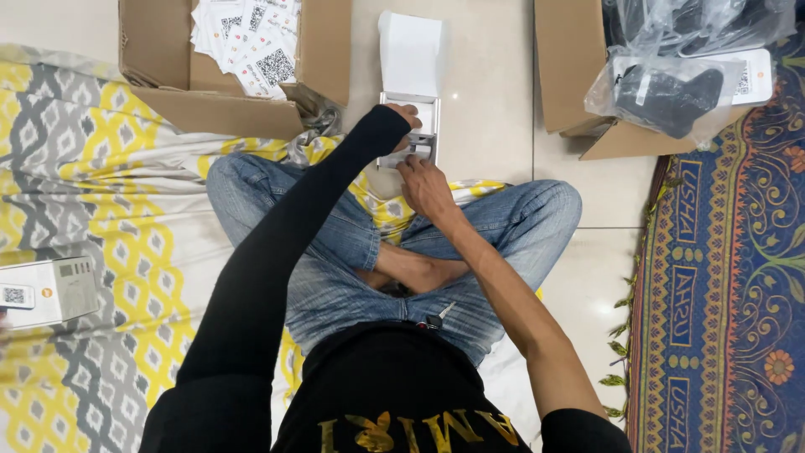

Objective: The person applies QR code stickers to product boxes and organizes them into cardboard containers.

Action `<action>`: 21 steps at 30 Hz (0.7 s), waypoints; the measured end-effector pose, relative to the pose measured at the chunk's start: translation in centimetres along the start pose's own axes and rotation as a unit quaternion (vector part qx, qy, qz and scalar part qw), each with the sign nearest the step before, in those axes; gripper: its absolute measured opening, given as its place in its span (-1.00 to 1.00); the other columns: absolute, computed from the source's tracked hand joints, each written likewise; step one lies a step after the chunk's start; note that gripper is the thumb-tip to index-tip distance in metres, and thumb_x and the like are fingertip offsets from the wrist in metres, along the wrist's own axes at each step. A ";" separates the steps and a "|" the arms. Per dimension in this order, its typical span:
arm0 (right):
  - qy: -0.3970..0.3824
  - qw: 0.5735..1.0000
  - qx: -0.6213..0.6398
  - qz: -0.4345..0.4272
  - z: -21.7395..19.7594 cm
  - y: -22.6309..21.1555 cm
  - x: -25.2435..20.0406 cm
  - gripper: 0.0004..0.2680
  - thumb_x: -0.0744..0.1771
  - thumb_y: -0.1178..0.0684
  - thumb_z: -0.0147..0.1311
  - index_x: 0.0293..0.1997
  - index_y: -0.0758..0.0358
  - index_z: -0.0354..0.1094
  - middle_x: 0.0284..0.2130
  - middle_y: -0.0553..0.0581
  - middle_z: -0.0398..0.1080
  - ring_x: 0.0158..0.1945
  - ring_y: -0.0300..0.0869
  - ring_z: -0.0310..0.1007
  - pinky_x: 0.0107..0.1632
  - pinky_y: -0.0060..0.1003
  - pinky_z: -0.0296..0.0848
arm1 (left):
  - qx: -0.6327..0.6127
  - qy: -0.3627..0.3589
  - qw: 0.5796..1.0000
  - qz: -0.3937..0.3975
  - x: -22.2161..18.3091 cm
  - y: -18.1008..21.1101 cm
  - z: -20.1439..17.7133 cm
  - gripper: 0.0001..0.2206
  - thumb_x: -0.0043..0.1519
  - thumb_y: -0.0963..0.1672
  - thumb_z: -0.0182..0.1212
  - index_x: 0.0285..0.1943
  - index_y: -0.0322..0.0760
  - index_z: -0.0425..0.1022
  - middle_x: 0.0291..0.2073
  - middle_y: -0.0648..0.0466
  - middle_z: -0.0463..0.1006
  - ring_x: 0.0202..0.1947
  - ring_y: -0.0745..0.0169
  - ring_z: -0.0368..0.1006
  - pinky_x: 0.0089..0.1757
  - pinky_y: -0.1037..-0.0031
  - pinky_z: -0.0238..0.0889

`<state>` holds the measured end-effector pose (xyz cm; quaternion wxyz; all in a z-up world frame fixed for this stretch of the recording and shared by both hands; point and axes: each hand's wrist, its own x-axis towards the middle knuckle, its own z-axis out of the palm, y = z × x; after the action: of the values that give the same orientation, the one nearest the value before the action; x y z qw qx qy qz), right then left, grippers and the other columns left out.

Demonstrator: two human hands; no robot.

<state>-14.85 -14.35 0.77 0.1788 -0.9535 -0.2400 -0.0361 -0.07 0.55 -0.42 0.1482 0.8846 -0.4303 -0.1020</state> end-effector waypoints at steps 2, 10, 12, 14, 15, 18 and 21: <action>-0.006 1.000 -0.017 -0.007 0.5 0.3 -0.2 -0.63 0.22 0.09 0.23 0.12 0.25 0.30 0.04 0.28 0.38 -0.09 0.12 0.50 -0.03 -0.05 0.52 | -0.008 0.047 0.998 0.033 -0.4 0.4 0.3 -0.60 -0.07 -0.18 0.31 0.02 -0.28 0.60 0.09 -0.16 0.52 -0.06 -0.18 0.54 -0.08 0.14 0.43; -0.115 0.990 -0.067 0.050 -0.6 0.4 2.4 -0.42 0.13 -0.04 0.35 0.21 0.45 0.25 0.02 0.32 0.41 -0.06 0.11 0.49 -0.06 -0.10 0.49 | -0.084 0.113 0.988 0.057 -1.9 -0.5 0.7 -0.60 0.03 -0.14 0.34 0.10 -0.22 0.59 0.21 -0.04 0.47 0.18 -0.09 0.45 0.08 0.20 0.38; -0.133 0.991 -0.010 0.026 -1.1 1.4 1.1 -0.49 0.19 -0.07 0.35 0.20 0.33 0.30 0.03 0.25 0.44 0.00 0.12 0.50 0.00 -0.08 0.48 | -0.106 0.084 0.988 0.080 -1.7 -0.9 0.2 -0.50 -0.10 -0.11 0.45 0.07 -0.31 0.57 0.22 -0.15 0.40 0.19 -0.23 0.36 0.06 0.14 0.32; -0.148 0.988 0.045 0.003 -5.1 0.2 1.4 -0.56 0.25 -0.09 0.35 0.20 0.20 0.35 0.03 0.18 0.46 0.06 0.13 0.51 0.06 -0.05 0.47 | -0.127 0.055 0.985 0.106 -1.3 -2.0 0.7 -0.40 -0.23 -0.08 0.55 0.04 -0.39 0.56 0.23 -0.26 0.33 0.19 -0.37 0.28 0.05 0.09 0.26; -0.175 0.974 0.075 0.122 -8.8 -1.2 2.6 -0.68 0.32 -0.10 0.22 0.16 0.12 0.43 0.02 0.16 0.51 0.10 0.08 0.53 0.10 -0.10 0.47 | -0.188 0.013 0.979 0.077 -0.7 -2.9 1.3 -0.46 -0.10 -0.07 0.54 0.07 -0.35 0.54 0.28 -0.20 0.30 0.22 -0.27 0.30 0.10 0.16 0.24; -0.055 0.985 0.075 0.145 -12.6 -1.1 5.0 -0.63 0.25 -0.04 0.24 0.17 0.11 0.40 0.13 0.22 0.41 0.19 0.11 0.41 0.11 -0.05 0.44 | -0.140 -0.036 0.989 0.036 -1.7 -0.2 -1.3 -0.52 -0.01 -0.10 0.48 0.12 -0.27 0.52 0.28 -0.13 0.33 0.27 -0.18 0.31 0.20 0.21 0.22; 0.072 0.996 -0.016 0.050 -10.7 1.2 6.9 -0.35 0.05 0.11 0.37 0.30 0.25 0.26 0.28 0.34 0.25 0.32 0.24 0.17 0.02 0.06 0.42 | 0.003 0.123 0.992 0.017 -2.9 1.8 -2.4 -0.50 -0.15 -0.16 0.49 0.00 -0.28 0.45 0.27 -0.20 0.33 0.31 -0.29 0.26 0.23 0.10 0.18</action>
<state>-8.00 -16.10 11.41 0.1819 -0.9619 -0.1781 -0.1001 -2.39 2.17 2.61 0.1994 0.8834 -0.4240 0.0116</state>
